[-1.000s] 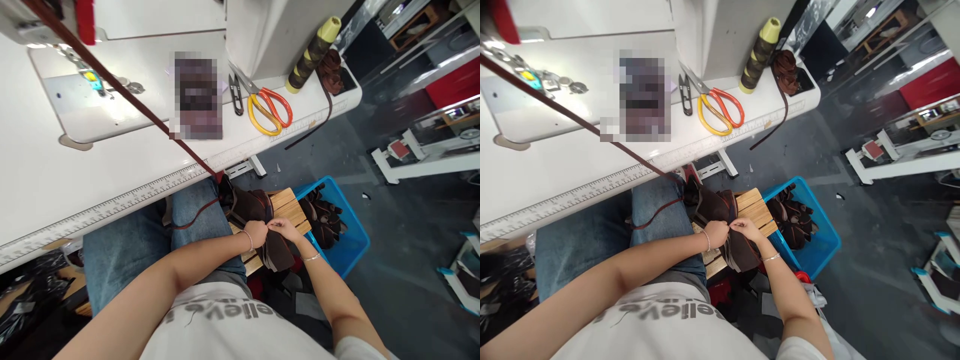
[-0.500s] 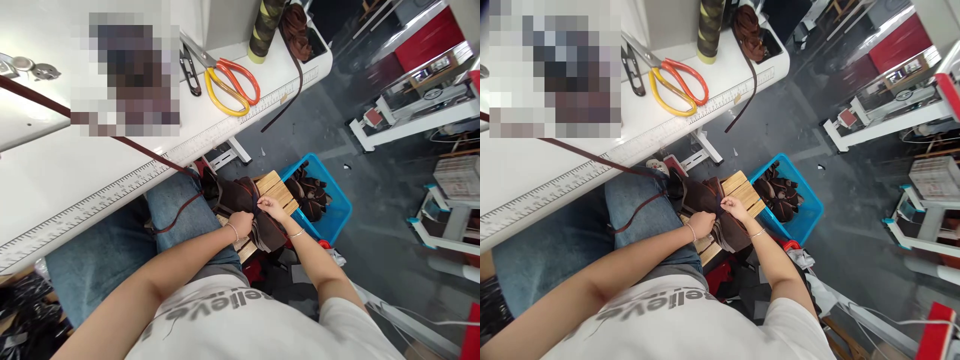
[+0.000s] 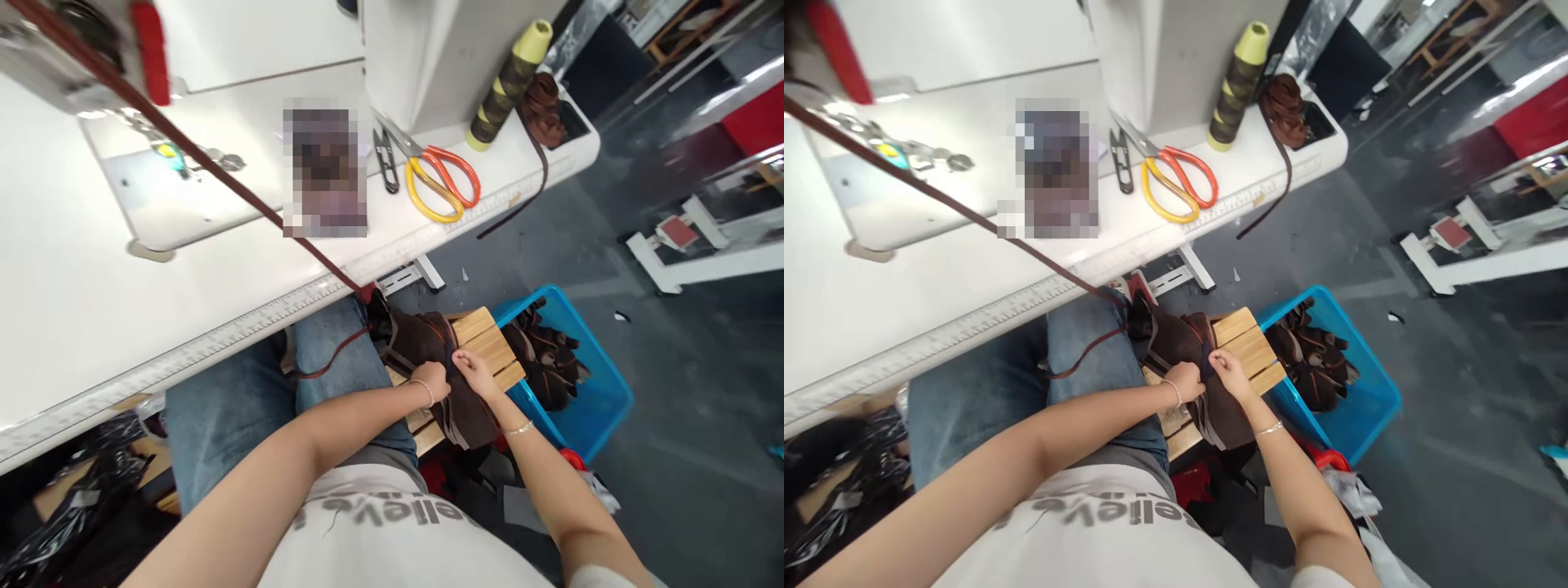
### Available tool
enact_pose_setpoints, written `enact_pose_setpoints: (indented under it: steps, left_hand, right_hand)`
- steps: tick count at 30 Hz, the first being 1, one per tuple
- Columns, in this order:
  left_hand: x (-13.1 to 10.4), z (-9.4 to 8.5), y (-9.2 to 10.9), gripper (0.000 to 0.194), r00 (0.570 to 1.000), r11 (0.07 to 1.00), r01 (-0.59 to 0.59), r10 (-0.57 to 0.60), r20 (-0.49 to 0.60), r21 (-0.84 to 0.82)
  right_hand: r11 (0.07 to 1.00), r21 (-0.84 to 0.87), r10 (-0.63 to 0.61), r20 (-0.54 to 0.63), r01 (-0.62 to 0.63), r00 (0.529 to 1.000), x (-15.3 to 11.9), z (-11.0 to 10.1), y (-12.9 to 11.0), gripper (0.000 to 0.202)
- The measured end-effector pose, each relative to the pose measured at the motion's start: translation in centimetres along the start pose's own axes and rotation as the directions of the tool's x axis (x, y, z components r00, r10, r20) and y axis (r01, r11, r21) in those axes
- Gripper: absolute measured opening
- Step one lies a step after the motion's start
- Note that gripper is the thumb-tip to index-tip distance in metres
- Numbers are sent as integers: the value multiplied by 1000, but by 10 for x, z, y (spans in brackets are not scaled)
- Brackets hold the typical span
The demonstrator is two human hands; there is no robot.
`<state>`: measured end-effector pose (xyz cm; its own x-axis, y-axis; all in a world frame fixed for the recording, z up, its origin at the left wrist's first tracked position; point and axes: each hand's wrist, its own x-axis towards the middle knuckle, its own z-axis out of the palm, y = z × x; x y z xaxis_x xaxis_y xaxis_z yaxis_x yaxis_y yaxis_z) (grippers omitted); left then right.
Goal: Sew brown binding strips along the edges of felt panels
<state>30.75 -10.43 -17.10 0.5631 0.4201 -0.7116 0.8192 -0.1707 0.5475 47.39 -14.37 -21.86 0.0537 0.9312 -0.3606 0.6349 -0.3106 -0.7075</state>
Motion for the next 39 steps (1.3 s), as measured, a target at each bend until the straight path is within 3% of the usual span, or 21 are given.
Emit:
enact_pose_setpoints:
  steps: [6,13,18,26,39]
  left_hand:
    - [-1,-8,-1,28,994,998,-65,65,88,-7]
    - [-10,-1,-3,28,998,999,-46,46,37,7]
    - [-13,2,-2,27,1000,1000,-28,28,10,5]
    - [-7,1,3,32,1000,1000,-7,7,-22,23]
    - [-5,10,-19,29,986,983,-160,155,70,84]
  right_hand:
    - [927,-375,-94,-218,6,971,4,3,8,40]
    - [784,-615,-259,-201,84,945,16,5,13,37]
    - [732,-673,-320,-197,110,927,9,10,7,38]
    - [708,-701,-316,-215,79,924,2,14,-4,37]
    - [728,-681,-203,-105,78,973,18,4,7,26]
